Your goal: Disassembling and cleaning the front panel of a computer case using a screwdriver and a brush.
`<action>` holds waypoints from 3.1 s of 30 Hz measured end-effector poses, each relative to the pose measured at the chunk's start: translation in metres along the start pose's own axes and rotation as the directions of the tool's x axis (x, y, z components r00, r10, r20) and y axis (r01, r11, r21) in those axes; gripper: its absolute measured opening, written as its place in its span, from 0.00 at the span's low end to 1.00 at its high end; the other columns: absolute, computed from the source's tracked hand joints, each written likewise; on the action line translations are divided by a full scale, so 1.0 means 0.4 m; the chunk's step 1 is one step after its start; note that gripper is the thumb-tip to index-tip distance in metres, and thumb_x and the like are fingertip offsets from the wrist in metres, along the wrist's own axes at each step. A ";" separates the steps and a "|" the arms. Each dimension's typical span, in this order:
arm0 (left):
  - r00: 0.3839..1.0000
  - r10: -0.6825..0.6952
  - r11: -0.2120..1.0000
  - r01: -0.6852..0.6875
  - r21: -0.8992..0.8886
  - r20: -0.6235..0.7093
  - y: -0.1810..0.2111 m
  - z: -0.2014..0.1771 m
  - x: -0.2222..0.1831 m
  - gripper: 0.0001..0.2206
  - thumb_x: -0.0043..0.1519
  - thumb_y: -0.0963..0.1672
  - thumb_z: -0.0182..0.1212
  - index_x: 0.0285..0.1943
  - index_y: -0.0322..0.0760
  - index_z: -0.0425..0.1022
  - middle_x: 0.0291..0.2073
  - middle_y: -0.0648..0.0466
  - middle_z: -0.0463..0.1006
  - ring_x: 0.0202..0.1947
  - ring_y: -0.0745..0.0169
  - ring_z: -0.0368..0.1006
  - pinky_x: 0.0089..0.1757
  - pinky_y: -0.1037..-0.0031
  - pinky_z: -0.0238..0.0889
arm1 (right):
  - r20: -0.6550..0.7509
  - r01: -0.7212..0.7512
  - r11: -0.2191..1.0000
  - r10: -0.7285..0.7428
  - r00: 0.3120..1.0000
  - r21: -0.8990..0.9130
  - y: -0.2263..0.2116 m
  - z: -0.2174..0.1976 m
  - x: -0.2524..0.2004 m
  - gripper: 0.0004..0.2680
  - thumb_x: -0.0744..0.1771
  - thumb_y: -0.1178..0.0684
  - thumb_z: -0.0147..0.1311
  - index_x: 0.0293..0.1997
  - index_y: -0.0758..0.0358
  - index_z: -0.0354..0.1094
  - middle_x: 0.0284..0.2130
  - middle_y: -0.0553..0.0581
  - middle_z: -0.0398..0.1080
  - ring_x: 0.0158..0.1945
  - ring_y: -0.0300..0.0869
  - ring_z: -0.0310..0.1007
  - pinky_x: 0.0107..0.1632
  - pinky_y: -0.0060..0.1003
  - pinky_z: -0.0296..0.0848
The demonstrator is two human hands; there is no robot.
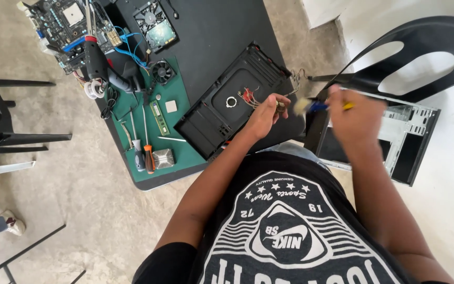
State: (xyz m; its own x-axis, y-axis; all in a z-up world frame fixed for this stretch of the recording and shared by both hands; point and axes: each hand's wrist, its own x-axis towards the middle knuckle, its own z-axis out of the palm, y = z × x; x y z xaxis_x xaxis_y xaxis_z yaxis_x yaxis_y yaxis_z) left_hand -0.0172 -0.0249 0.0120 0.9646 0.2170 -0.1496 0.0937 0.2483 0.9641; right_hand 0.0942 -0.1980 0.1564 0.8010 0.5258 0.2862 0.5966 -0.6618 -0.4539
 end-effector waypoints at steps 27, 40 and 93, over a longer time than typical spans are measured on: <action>0.876 -0.364 0.907 0.411 0.094 -0.316 -0.014 -0.097 -0.191 0.26 0.45 0.45 0.82 0.53 0.35 0.79 0.45 0.48 0.82 0.48 0.57 0.78 0.50 0.69 0.71 | 0.610 -0.491 0.696 0.097 0.787 0.523 -0.080 -0.037 0.091 0.09 0.71 0.62 0.46 0.32 0.75 0.67 0.17 0.70 0.68 0.13 0.47 0.69 0.15 0.35 0.70; 0.954 -0.178 0.984 0.171 -0.053 -0.241 -0.062 -0.037 -0.203 0.34 0.38 0.36 0.82 0.57 0.35 0.77 0.43 0.48 0.73 0.45 0.58 0.77 0.47 0.73 0.75 | 0.661 -0.206 0.922 -0.067 0.747 0.327 -0.105 0.021 0.068 0.12 0.70 0.53 0.52 0.27 0.70 0.67 0.13 0.65 0.68 0.15 0.50 0.71 0.25 0.42 0.70; 0.929 -0.369 0.563 0.234 -0.792 0.012 0.069 0.021 -0.036 0.18 0.71 0.52 0.50 0.55 0.34 0.72 0.51 0.43 0.80 0.54 0.50 0.76 0.60 0.55 0.63 | 0.382 -0.341 0.826 0.167 0.909 0.450 -0.071 -0.094 -0.034 0.07 0.67 0.56 0.55 0.36 0.66 0.80 0.17 0.64 0.75 0.17 0.48 0.76 0.26 0.36 0.77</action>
State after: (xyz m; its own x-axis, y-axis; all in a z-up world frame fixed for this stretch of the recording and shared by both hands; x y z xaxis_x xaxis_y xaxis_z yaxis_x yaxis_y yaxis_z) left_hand -0.0263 -0.0290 0.0426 0.8650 0.0984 -0.4919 0.0834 0.9387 0.3344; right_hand 0.0683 -0.2064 0.1972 0.8086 0.5720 -0.1382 0.1976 -0.4852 -0.8518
